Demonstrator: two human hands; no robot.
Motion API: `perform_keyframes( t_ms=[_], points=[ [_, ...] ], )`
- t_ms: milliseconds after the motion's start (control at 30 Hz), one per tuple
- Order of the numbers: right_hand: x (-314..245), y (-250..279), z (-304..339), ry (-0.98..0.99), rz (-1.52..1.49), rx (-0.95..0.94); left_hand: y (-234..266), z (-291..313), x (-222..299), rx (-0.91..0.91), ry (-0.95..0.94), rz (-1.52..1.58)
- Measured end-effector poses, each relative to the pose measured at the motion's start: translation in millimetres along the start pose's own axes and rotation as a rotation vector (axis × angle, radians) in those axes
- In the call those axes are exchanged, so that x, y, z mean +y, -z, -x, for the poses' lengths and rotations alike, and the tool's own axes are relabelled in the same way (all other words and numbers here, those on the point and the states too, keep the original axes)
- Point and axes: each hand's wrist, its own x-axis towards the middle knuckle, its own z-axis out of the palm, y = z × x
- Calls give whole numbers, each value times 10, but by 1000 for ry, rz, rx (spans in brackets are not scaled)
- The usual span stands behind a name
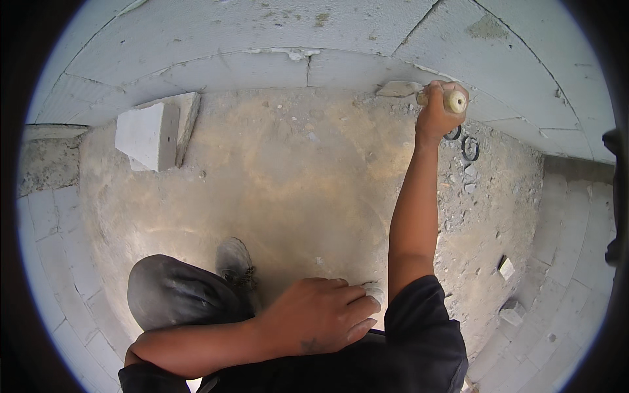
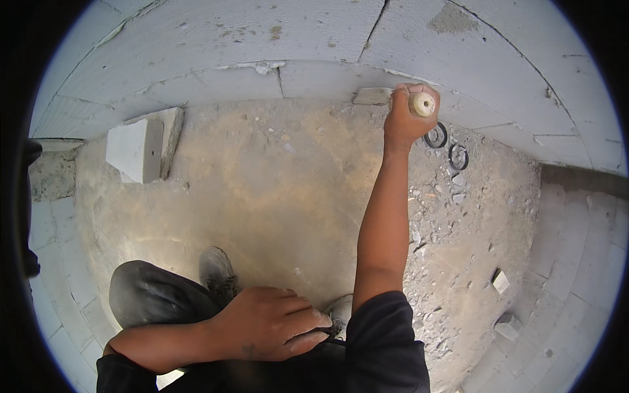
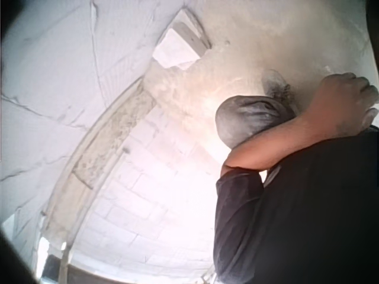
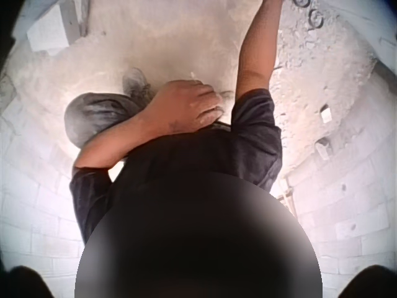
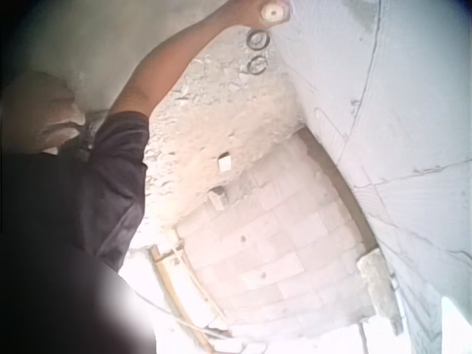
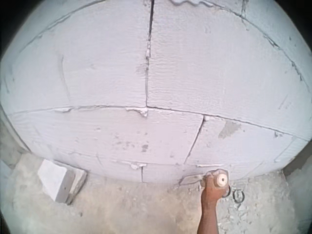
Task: The person sweeps broken tile and concrete debris across a tiled floor using a hand trowel. They gather the fragments into a pile and move them toward the edge of the room.
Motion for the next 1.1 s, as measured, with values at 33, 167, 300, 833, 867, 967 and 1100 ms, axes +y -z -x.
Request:
perform_keyframes(
  t_ms=[33, 167, 300, 833, 867, 967, 1100],
  points=[
    [-118, 117, 184, 0, -83, 24, -9, 19, 9, 18, -8, 3],
    [-354, 503, 981, 149, -203, 150, -52, 96, 73, 27, -22, 3],
    [-442, 908, 1020, 125, -140, 254, -100, 114, 126, -12, -37, -13],
    [74, -235, 108, 65, -45, 194, -11, 20, 53, 18, 24, -39],
    [155, -176, -10, 76, -84, 248, -22, 29, 54, 24, 15, -40],
    [30, -58, -361, -63, 156, 45, -70, 113, 82, 5, -15, -38],
    [-278, -93, -314, -74, 166, 100, -104, 193, 161, -36, -70, -86]
  ],
)
